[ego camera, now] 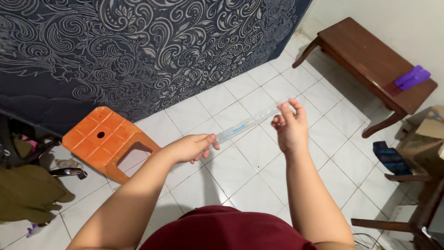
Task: The person repeatedly picks up clear plastic rulers from a desk, removes them from their packaging, and places them into a blue plastic basket. The person handles the rulers one at a time, unwrapping and organizing them throughout the clip.
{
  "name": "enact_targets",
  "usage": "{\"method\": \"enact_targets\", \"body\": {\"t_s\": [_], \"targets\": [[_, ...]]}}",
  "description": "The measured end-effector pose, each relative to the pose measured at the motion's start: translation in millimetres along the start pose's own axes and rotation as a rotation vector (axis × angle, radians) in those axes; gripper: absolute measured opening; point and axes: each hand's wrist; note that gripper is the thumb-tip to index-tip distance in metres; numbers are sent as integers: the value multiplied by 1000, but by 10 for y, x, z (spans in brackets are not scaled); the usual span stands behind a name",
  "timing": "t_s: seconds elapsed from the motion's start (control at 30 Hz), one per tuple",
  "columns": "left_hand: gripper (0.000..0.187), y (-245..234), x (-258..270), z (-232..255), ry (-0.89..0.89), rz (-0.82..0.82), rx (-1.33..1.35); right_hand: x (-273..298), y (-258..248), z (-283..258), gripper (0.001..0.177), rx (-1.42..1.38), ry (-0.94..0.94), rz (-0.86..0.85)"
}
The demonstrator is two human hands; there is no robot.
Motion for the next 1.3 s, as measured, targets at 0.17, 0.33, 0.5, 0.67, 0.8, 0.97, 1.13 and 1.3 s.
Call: {"method": "enact_targets", "body": {"t_s": [0.17,0.33,0.5,0.67,0.8,0.97,1.13,1.3], "targets": [[60,-264,-48,-180,91,69,-148,-23,348,131,53,48,83,-15],[54,-514,-233,-274,290,174,-219,-339,414,202,46,-23,32,-111],[48,-861,-509,-137,268,352,-351,-823,617,244,51,4,30,-109],[37,-1328,-994,30,366,446,-323,-1553,669,443,41,20,65,-109],[28,-1748,-1376,292,340,490,-276,-2345,797,624,26,22,58,-174],[26,-2110,-1755,672,228,525,-146,-3074,1047,622,23,13,84,-214],[26,-2289,-2169,1000,176,454,24,-3363,1292,867,26,196,219,-433],[24,-2230,-2622,1149,306,493,-21,-3342,1312,1262,18,403,332,-651]]}}
Point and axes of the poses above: each hand's wrist, its own x-axis away from the middle knuckle, its own y-axis out of the palm, z = x × y, and after that the axes turned 2 degrees about -y, right-handed
